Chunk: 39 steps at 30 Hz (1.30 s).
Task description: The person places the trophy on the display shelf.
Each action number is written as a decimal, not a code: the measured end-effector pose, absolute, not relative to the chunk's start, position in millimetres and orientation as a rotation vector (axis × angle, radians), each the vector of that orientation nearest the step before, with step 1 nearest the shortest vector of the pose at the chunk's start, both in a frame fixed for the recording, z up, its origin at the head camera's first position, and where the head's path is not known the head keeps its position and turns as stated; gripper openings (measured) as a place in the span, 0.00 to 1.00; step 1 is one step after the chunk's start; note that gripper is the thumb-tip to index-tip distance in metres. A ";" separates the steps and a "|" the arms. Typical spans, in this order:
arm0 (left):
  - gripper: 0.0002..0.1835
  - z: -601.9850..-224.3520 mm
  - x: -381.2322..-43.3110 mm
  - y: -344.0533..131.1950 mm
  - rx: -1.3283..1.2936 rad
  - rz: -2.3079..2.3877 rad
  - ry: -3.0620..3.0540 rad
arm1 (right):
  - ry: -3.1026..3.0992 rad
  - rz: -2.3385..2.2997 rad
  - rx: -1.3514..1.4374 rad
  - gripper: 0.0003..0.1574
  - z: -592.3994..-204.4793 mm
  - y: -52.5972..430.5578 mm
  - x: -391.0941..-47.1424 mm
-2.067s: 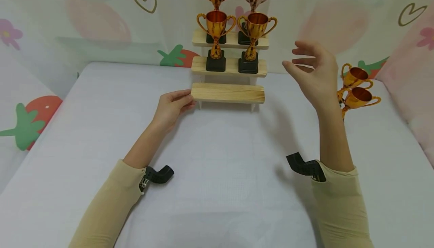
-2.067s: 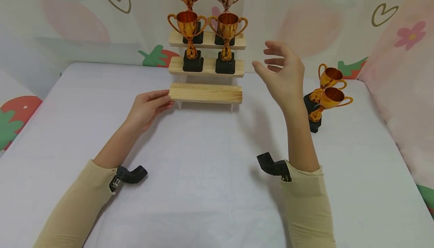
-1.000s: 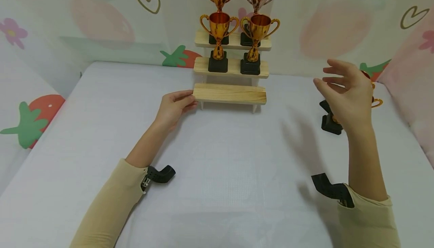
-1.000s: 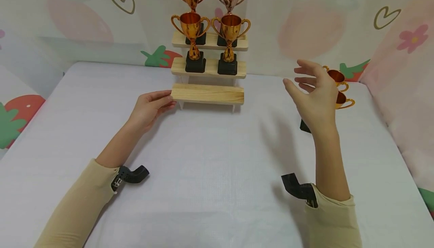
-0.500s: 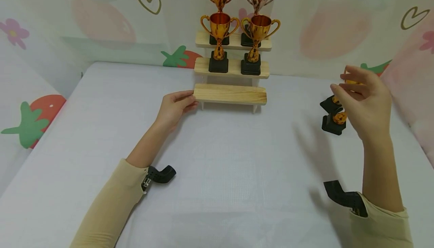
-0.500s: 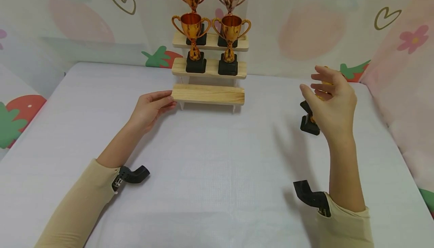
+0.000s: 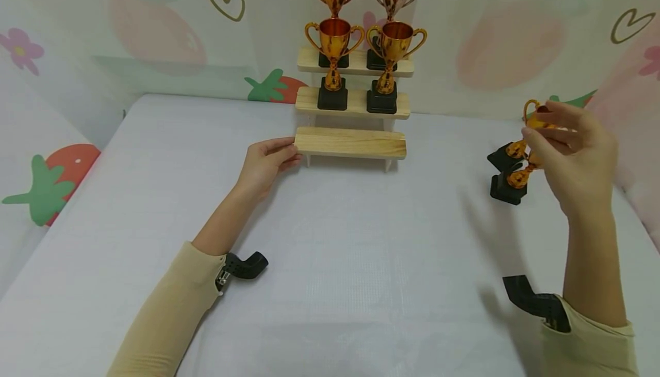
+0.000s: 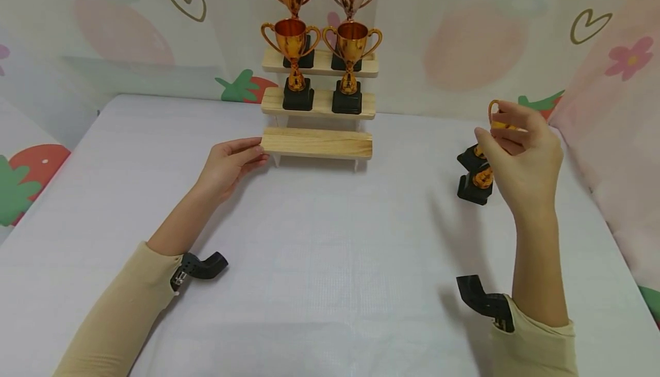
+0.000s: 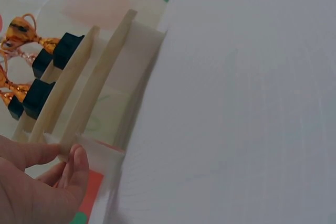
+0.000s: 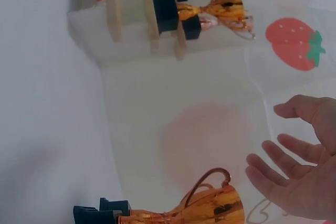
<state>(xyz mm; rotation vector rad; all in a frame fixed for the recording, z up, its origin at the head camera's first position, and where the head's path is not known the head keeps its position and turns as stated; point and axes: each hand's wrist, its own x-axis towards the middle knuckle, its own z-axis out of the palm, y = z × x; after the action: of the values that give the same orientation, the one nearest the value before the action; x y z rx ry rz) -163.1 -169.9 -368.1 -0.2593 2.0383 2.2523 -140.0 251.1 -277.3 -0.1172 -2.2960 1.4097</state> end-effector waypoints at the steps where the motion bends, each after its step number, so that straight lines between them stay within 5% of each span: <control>1: 0.22 -368.1 -163.1 -169.8 -0.258 2.254 2.038 | -2.309 1.387 -0.128 0.28 -277.6 252.3 -139.9; 39: 0.23 -369.4 -164.1 -170.2 -0.252 2.252 2.039 | -2.457 1.268 -0.356 0.29 -288.3 309.6 -143.4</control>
<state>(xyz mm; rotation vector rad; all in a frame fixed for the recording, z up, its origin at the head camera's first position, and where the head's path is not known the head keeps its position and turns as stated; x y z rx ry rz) -164.1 -170.2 -369.4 -0.2521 2.0394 2.2515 -143.4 309.6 -288.3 -0.3564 -2.4568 1.2685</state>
